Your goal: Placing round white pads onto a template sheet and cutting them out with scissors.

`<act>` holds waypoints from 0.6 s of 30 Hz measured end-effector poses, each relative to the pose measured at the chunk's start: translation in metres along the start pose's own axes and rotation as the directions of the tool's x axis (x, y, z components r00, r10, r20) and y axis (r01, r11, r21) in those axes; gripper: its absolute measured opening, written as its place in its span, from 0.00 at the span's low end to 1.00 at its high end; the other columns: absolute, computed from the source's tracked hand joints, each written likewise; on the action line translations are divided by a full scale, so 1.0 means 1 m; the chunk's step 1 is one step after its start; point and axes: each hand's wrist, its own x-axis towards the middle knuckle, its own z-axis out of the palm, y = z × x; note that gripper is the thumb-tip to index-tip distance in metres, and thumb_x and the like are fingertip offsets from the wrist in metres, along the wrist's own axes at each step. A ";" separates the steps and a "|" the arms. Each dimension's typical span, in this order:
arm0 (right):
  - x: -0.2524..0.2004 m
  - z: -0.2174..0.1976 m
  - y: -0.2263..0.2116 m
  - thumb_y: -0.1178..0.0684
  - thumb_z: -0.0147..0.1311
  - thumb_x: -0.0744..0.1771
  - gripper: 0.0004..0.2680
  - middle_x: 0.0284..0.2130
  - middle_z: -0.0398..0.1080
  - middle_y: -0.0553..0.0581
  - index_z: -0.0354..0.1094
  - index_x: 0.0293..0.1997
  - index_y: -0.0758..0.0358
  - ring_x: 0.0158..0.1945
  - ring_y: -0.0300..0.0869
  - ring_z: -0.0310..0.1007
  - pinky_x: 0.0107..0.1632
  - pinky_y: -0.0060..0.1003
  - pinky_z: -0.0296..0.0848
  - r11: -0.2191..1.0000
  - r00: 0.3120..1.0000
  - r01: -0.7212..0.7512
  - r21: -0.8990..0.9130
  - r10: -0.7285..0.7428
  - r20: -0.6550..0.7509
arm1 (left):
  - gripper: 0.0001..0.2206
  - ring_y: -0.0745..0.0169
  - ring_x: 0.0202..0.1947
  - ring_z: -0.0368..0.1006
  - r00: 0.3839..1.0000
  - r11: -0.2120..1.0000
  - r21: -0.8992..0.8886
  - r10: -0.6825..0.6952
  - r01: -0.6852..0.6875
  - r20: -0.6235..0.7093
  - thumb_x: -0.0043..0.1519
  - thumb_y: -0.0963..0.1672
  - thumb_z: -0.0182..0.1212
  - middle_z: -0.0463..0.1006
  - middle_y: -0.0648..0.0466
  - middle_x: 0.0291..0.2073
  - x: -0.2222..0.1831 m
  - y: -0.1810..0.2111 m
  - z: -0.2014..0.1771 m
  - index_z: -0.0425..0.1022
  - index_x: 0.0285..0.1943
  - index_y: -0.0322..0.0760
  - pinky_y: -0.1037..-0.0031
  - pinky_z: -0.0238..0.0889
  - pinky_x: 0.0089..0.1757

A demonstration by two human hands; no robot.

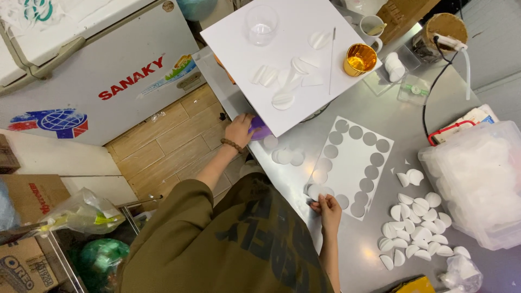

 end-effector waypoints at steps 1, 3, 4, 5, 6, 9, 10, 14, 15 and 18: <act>0.000 0.002 0.000 0.54 0.54 0.70 0.09 0.28 0.73 0.56 0.71 0.47 0.72 0.29 0.38 0.75 0.37 0.31 0.76 1.000 1.000 -0.004 -0.001 0.004 0.003 | 0.22 0.45 0.48 0.75 1.000 1.000 0.001 -0.004 0.004 0.002 0.60 0.50 0.63 0.78 0.44 0.47 0.000 -0.014 0.017 0.74 0.59 0.33 0.59 0.71 0.45; 0.000 0.006 -0.003 0.55 0.54 0.69 0.08 0.27 0.74 0.57 0.70 0.49 0.72 0.29 0.38 0.75 0.36 0.31 0.76 1.000 1.000 0.015 -0.012 -0.015 0.007 | 0.19 0.47 0.48 0.74 0.952 0.960 0.184 0.243 -0.209 -0.184 0.58 0.46 0.61 0.77 0.47 0.48 0.003 -0.041 0.051 0.76 0.57 0.35 0.61 0.70 0.50; -0.001 0.010 -0.006 0.55 0.54 0.69 0.08 0.27 0.74 0.57 0.70 0.49 0.72 0.29 0.38 0.75 0.36 0.31 0.76 1.000 1.000 0.015 -0.012 -0.015 0.009 | 0.19 0.47 0.48 0.74 0.953 0.960 0.185 0.242 -0.208 -0.185 0.58 0.46 0.61 0.77 0.47 0.48 0.002 -0.021 0.037 0.76 0.57 0.35 0.61 0.70 0.50; -0.002 0.013 -0.009 0.56 0.55 0.68 0.09 0.28 0.73 0.56 0.68 0.51 0.70 0.29 0.37 0.75 0.35 0.31 0.77 0.997 0.997 0.077 -0.013 -0.077 -0.003 | 0.18 0.47 0.48 0.73 0.888 0.922 0.254 0.361 -0.294 -0.284 0.57 0.48 0.61 0.77 0.46 0.46 0.000 0.001 0.023 0.75 0.52 0.34 0.58 0.68 0.50; -0.003 0.016 -0.012 0.56 0.56 0.67 0.11 0.28 0.73 0.55 0.66 0.53 0.68 0.29 0.36 0.75 0.34 0.31 0.77 0.990 0.990 0.138 -0.015 -0.138 -0.015 | 0.19 0.47 0.48 0.73 0.799 0.871 0.330 0.474 -0.364 -0.369 0.56 0.51 0.62 0.77 0.45 0.44 -0.001 0.022 0.010 0.74 0.46 0.33 0.55 0.66 0.50; -0.010 0.025 -0.030 0.56 0.57 0.68 0.11 0.26 0.73 0.58 0.67 0.55 0.69 0.29 0.38 0.76 0.35 0.31 0.75 0.963 0.983 0.162 -0.214 -0.176 -0.048 | 0.03 0.58 0.52 0.71 0.808 0.778 0.218 0.562 -0.590 0.179 0.71 0.43 0.61 0.75 0.52 0.49 -0.018 -0.010 0.108 0.75 0.48 0.39 0.65 0.67 0.51; -0.010 0.028 -0.033 0.56 0.57 0.68 0.11 0.26 0.73 0.58 0.67 0.55 0.69 0.29 0.38 0.76 0.35 0.31 0.75 0.964 0.983 0.161 -0.213 -0.176 -0.053 | 0.03 0.58 0.52 0.71 0.805 0.775 0.216 0.566 -0.594 0.181 0.71 0.43 0.61 0.75 0.52 0.49 -0.014 0.002 0.108 0.75 0.48 0.39 0.65 0.67 0.51; -0.012 0.038 -0.042 0.57 0.58 0.67 0.11 0.28 0.72 0.54 0.69 0.55 0.68 0.30 0.36 0.76 0.35 0.32 0.74 0.899 0.971 0.219 -0.378 -0.240 -0.006 | 0.13 0.58 0.54 0.68 0.728 0.789 -0.050 0.588 -0.613 0.353 0.58 0.42 0.68 0.73 0.56 0.51 -0.004 0.040 0.109 0.75 0.51 0.40 0.65 0.67 0.52; -0.012 0.040 -0.046 0.57 0.58 0.67 0.11 0.28 0.72 0.52 0.69 0.54 0.68 0.30 0.36 0.75 0.35 0.31 0.75 0.899 0.974 0.211 -0.384 -0.228 0.002 | 0.18 0.57 0.54 0.68 0.720 0.800 -0.092 0.577 -0.592 0.385 0.51 0.41 0.71 0.73 0.57 0.51 0.002 0.048 0.109 0.74 0.50 0.41 0.64 0.67 0.50; -0.008 0.042 -0.044 0.57 0.59 0.67 0.11 0.32 0.71 0.53 0.70 0.53 0.69 0.29 0.36 0.72 0.34 0.32 0.74 0.923 0.983 0.171 -0.345 -0.181 0.004 | 0.20 0.56 0.56 0.66 0.706 0.828 -0.042 0.502 -0.559 0.499 0.48 0.41 0.73 0.71 0.56 0.50 0.012 0.059 0.113 0.71 0.48 0.40 0.64 0.68 0.47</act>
